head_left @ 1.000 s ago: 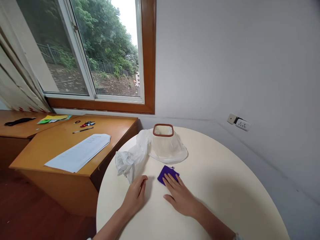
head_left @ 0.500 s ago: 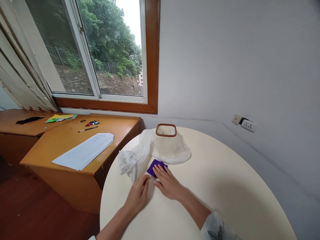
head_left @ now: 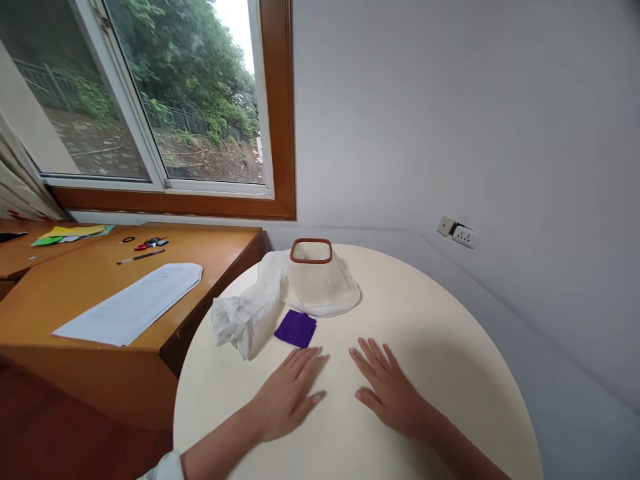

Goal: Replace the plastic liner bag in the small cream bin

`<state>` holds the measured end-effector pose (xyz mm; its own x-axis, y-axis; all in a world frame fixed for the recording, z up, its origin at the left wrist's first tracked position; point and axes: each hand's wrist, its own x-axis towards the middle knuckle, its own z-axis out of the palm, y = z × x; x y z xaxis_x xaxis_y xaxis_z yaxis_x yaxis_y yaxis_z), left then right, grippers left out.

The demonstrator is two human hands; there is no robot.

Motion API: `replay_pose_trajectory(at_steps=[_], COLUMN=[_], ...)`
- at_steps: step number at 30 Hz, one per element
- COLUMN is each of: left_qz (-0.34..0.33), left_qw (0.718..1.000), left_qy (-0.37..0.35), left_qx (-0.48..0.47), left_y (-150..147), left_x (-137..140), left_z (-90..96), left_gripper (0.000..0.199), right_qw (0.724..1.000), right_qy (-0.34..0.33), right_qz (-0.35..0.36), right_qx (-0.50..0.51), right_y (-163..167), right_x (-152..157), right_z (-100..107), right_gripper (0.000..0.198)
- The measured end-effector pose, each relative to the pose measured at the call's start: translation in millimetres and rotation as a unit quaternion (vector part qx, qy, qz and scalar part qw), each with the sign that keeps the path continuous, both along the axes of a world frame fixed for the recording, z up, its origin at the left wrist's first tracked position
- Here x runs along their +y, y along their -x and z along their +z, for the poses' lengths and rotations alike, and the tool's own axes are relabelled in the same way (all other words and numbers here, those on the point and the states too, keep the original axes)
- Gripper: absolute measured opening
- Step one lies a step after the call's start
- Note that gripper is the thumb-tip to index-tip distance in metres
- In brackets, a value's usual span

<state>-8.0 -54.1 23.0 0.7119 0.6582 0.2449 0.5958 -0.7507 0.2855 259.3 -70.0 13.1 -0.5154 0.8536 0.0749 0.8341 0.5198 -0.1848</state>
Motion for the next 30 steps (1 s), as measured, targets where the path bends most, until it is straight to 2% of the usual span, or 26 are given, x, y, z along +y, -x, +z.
replay_pose_trajectory(at_steps=[3, 9, 17, 30], left_qz=[-0.035, -0.024, -0.025, -0.021], left_qw=[0.997, 0.995, 0.993, 0.993], left_qy=[-0.004, -0.014, -0.027, -0.03], left_qx=[0.062, 0.096, 0.113, 0.112], left_y=[-13, -21, -19, -19], left_x=[-2, -3, 0, -1], left_z=[-3.1, -11.0, -17.3, -13.7], left_gripper=[0.061, 0.064, 0.064, 0.063], right_qw=[1.0, 1.0, 1.0, 1.0], right_qy=[-0.018, -0.026, -0.012, -0.001], right_qz=[-0.009, -0.007, -0.013, -0.018], right_qx=[-0.011, -0.016, -0.012, -0.01], right_y=[-8, -6, -4, -3], right_x=[-9, -14, -12, -13], right_z=[-10, -23, -22, -20], right_gripper=[0.062, 0.06, 0.055, 0.055])
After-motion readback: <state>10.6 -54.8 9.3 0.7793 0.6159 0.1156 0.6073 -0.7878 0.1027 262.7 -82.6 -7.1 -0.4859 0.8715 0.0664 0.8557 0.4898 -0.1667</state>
